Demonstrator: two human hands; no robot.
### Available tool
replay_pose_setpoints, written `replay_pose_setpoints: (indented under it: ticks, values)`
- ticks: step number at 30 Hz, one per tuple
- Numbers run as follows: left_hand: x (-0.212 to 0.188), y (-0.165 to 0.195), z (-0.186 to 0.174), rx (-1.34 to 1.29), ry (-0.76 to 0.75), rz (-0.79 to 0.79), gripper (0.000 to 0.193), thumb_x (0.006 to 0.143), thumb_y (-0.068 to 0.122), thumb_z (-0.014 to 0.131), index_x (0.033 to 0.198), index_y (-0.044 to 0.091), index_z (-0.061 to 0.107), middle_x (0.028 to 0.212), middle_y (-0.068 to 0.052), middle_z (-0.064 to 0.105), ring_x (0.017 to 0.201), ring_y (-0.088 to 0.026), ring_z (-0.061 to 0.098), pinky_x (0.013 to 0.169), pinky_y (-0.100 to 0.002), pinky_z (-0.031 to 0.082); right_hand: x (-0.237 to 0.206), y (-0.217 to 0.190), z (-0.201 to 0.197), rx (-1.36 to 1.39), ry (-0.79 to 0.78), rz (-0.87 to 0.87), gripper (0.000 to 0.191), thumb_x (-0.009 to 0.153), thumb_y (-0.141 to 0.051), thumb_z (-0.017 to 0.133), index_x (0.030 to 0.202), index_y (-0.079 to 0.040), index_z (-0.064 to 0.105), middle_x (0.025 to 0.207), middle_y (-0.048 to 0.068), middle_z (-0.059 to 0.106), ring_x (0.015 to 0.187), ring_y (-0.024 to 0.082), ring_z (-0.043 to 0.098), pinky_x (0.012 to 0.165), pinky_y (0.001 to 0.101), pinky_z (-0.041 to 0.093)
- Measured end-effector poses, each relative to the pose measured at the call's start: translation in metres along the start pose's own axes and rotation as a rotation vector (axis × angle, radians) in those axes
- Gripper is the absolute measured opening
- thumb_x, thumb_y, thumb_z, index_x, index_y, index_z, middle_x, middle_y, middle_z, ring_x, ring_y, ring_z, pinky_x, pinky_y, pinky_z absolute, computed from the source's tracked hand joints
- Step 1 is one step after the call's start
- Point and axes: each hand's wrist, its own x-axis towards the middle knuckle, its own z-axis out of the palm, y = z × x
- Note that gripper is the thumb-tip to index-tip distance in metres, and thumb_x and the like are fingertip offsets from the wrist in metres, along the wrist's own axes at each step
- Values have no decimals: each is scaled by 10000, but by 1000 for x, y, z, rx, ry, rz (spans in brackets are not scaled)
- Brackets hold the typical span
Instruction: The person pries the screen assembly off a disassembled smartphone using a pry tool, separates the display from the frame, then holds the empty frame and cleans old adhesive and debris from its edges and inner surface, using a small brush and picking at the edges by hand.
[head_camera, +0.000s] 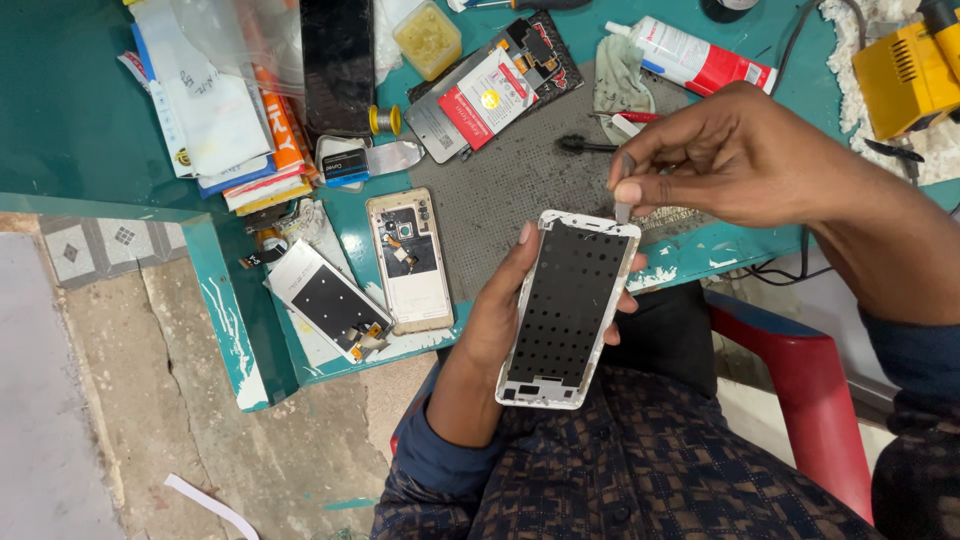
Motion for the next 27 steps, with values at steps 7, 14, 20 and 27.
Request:
replay_pose_setpoints:
  ticks: [7,14,20,27]
  values:
    - [4,-4,-4,-4,-15,-51,767,1132,582,363,1563,-49,432,1405,-316,584,1086,-335,697,810,-438,639,9,-3,-10,-76,-175,46,271,846,-147,751,1078,-12,789,873,78,822,795,129,768,695,282,633]
    - [6,-2,-10,-74,-45,-70,757,1150,572,358,1561,-60,436,1403,-328,587,1079,-350,706,805,-450,641,8,8,-8,-81,-128,70,253,839,-150,775,1050,-13,800,852,76,816,776,118,738,667,282,604]
    - [4,0,-11,-60,-35,-49,768,1151,575,345,1550,-73,445,1414,-322,592,1084,-348,702,819,-448,636,-6,20,-1,-86,7,-231,191,887,-92,767,1053,2,763,974,90,798,903,139,771,795,284,634]
    - [8,1,-12,-50,-39,8,765,1145,577,333,1574,-48,432,1385,-293,607,1101,-339,696,832,-443,635,-20,18,12,-307,155,-588,188,861,-2,769,1045,-1,732,1005,137,764,957,242,772,845,331,640]
